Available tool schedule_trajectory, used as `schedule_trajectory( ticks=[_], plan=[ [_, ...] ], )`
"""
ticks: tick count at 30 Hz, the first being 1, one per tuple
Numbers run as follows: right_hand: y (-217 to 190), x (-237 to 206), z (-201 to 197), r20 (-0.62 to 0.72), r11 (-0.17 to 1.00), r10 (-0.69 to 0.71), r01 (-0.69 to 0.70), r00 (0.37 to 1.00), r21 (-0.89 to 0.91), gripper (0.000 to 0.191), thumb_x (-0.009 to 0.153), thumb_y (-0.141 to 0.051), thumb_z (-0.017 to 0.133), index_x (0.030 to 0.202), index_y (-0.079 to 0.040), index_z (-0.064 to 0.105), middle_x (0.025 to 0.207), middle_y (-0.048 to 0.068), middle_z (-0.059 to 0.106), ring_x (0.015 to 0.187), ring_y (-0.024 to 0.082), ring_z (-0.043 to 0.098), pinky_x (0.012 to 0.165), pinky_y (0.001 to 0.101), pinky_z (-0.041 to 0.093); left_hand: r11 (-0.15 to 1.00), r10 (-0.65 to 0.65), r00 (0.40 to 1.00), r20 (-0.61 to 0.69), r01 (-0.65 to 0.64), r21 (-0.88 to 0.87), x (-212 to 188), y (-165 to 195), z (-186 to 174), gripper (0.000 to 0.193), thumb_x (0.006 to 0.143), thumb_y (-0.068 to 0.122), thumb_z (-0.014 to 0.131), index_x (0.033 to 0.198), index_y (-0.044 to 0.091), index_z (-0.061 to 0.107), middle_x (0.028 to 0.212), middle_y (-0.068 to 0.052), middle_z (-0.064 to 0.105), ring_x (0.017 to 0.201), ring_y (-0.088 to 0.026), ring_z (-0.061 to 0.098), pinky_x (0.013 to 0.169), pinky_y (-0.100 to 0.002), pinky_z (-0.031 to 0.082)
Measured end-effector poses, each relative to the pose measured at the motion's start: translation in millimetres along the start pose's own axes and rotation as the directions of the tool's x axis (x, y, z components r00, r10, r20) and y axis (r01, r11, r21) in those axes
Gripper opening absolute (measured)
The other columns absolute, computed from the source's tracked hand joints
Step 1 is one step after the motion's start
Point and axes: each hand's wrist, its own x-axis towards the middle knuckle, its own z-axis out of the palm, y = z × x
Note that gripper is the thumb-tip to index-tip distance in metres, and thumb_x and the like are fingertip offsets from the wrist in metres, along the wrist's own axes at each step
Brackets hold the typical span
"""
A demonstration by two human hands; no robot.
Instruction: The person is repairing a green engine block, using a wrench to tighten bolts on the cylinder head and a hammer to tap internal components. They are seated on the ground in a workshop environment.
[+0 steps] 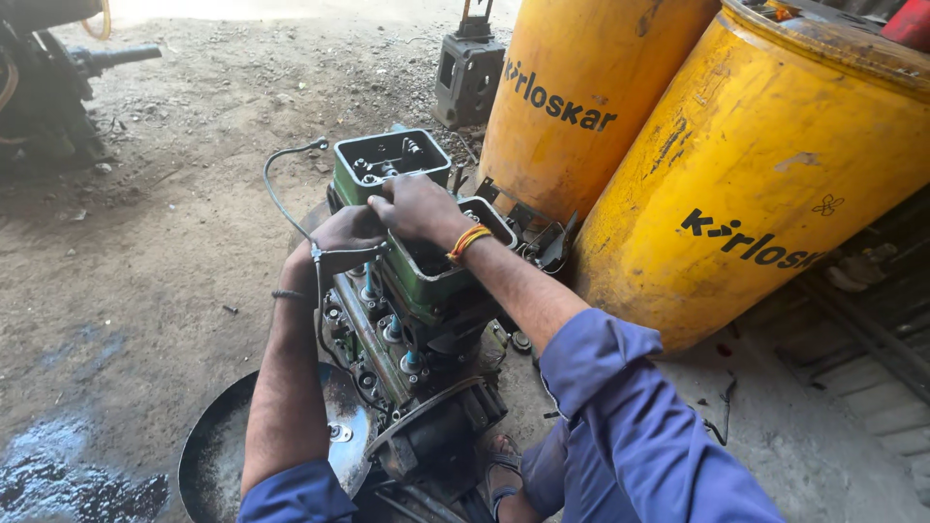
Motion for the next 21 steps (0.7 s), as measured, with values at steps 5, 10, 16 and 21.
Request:
schedule_trajectory(
  ticks=[5,10,16,21],
  plan=[
    [-1.1,-1.2,-0.5,-0.051,1.000,-0.019,0.020,0.999,0.007,0.043,0.091,-0.045,0.062,0.098,-0.005,0.077,0.098,0.023,0.074,0.096,0.040,0.072,0.088,0.0480,0.055,0.998,0.034,0.999,-0.033,-0.035,-0.043,-0.5,-2.2,0.4,0.028,0.089,0.018,0.073,0.107,-0.002,0.067,0.087,0.000,0.065,0.076,-0.006,0.056,0.061,-0.028,0.049],
    [0.8,-2.0,0.2,-0.049,0.999,-0.008,0.010,0.999,0.039,0.043,0.091,-0.045,0.063,0.092,-0.005,0.077,0.090,0.021,0.076,0.089,0.037,0.075,0.084,0.0469,0.057,0.990,-0.116,0.987,-0.114,0.124,0.073,-2.4,0.4,2.5,0.032,0.088,0.019,0.074,0.111,-0.002,0.068,0.091,-0.004,0.072,0.079,-0.009,0.065,0.068,-0.028,0.056],
    [-5.5,-4.1,-6.2,-0.008,0.999,0.033,-0.033,0.999,0.027,0.044,0.090,-0.048,0.063,0.093,-0.007,0.078,0.092,0.019,0.076,0.091,0.035,0.074,0.084,0.0463,0.057,0.967,-0.064,0.976,-0.209,0.112,0.230,-7.3,10.9,3.7,0.032,0.085,0.021,0.078,0.104,-0.003,0.072,0.086,-0.006,0.073,0.074,-0.012,0.069,0.064,-0.029,0.056],
    [-9.9,-5.5,-10.3,0.026,0.996,0.092,-0.092,0.995,0.003,0.047,0.092,-0.053,0.061,0.100,-0.010,0.078,0.100,0.017,0.076,0.100,0.034,0.073,0.090,0.0470,0.055,0.980,-0.142,0.965,-0.220,0.169,0.108,-12.1,17.6,8.0,0.030,0.086,0.022,0.076,0.101,-0.004,0.072,0.078,-0.007,0.070,0.063,-0.011,0.066,0.053,-0.028,0.055]
  ],
)
